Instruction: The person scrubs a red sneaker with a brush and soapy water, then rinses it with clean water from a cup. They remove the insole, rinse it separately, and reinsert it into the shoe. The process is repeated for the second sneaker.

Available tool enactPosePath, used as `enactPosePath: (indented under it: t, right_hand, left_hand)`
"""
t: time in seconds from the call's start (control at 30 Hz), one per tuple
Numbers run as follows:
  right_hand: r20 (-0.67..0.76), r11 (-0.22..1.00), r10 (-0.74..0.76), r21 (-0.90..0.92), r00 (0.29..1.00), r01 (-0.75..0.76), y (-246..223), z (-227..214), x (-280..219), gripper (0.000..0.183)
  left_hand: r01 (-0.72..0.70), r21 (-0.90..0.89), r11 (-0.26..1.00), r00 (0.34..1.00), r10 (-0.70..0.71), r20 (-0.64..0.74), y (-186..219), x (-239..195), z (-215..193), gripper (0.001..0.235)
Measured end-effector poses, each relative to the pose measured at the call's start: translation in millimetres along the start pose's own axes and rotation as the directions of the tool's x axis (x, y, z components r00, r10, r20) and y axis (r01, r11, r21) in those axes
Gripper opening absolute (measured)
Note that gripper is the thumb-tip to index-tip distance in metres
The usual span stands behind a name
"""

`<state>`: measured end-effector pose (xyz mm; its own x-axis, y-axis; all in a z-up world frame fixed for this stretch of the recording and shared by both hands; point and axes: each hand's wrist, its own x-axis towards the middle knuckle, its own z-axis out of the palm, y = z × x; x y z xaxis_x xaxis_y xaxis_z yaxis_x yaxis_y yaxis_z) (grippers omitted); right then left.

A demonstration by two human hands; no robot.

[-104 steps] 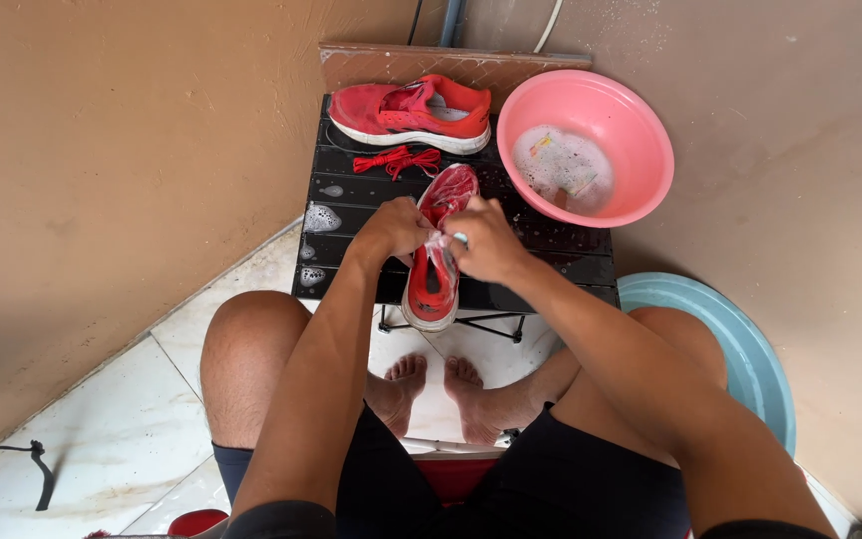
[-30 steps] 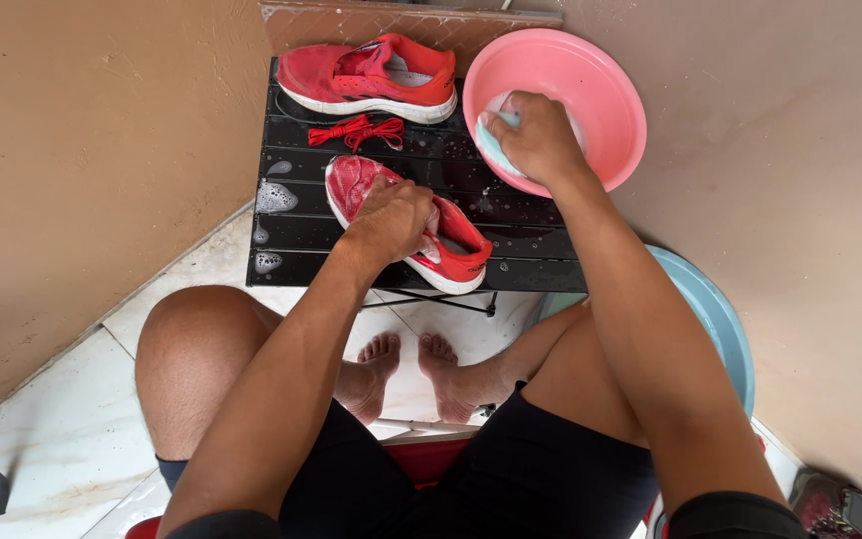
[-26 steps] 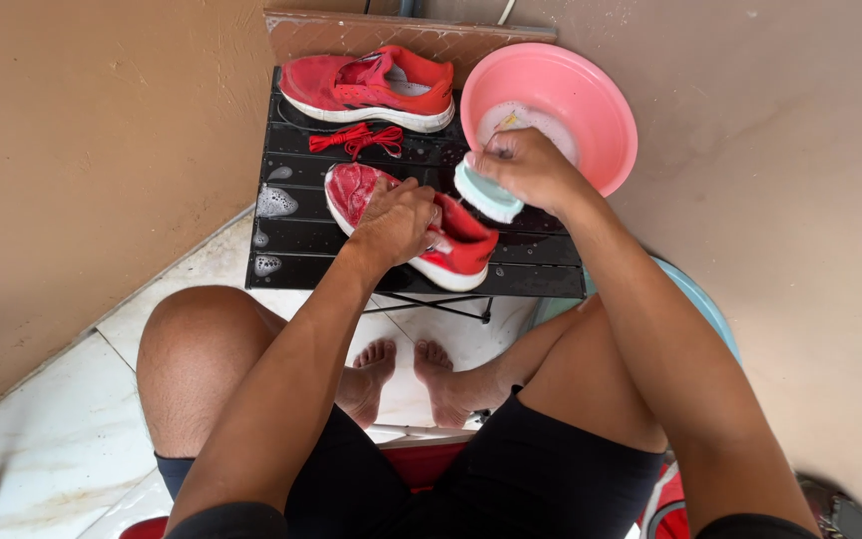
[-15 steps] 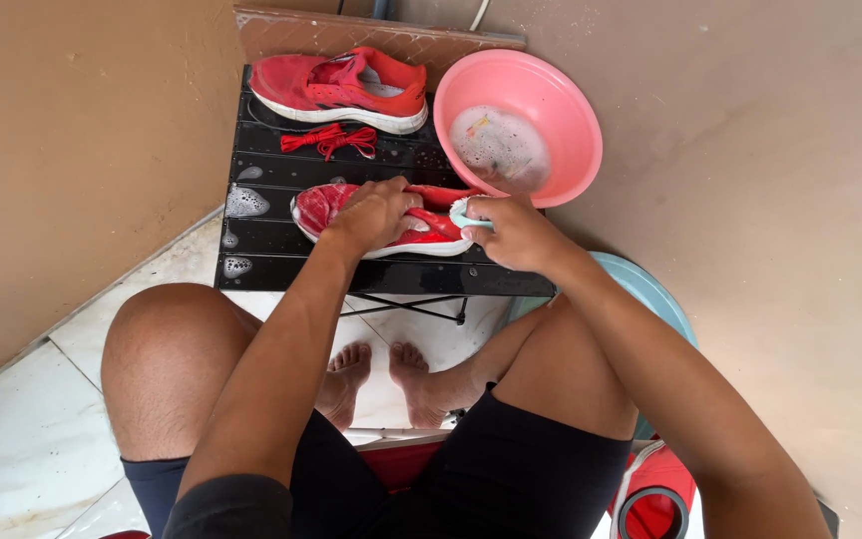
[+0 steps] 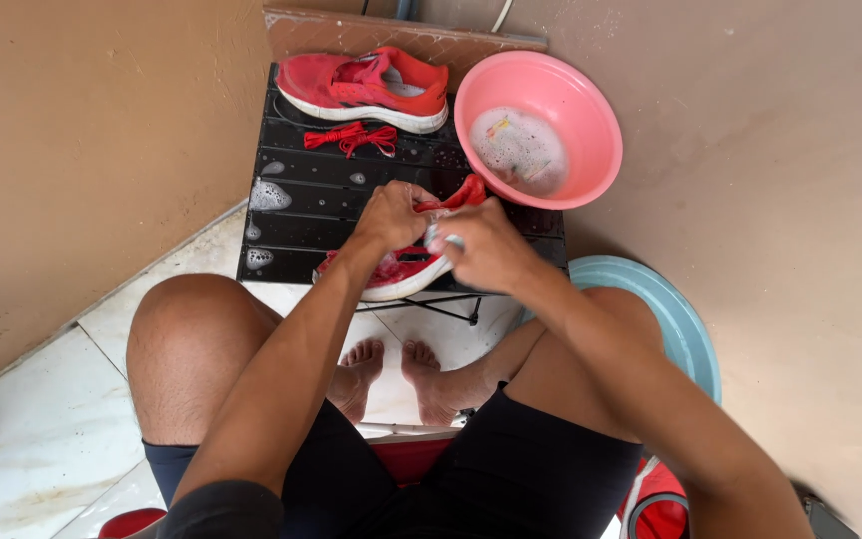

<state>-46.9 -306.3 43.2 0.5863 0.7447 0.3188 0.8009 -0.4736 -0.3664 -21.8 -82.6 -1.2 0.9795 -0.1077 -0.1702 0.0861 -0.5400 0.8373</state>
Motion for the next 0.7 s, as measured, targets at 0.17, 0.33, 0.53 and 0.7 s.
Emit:
enactPosePath:
  t: [0.17, 0.33, 0.53, 0.7]
  right_hand:
    - [-0.093, 0.992, -0.008, -0.126, 0.996, -0.004, -15.2, -31.3, 5.3, 0.016]
    - [-0.222, 0.984, -0.027, -0.178, 0.975, -0.014, -38.6, -59.7, 11.6, 0.015]
    - [-0.06, 0.999, -0.051, -0.019, 0.997, 0.05, -40.7, -69.5, 9.0, 0.015]
    - [-0.033, 0.995, -0.068, 0.07, 0.997, 0.07, -80.2, -57.8, 9.4, 0.008]
  left_hand:
    - [0.026, -0.019, 0.999, 0.995, -0.027, -0.101, 29.1, -10.6, -14.3, 0.032]
    - [0.045, -0.098, 0.994, 0.985, -0.061, -0.163, 55.1, -32.8, -24.9, 0.026]
    - [0.027, -0.026, 0.999, 0.979, -0.032, -0.201, 56.5, -44.8, -16.7, 0.027]
    - [0.002, -0.045, 0.999, 0.963, -0.014, -0.268, 56.3, -32.8, -12.4, 0.021]
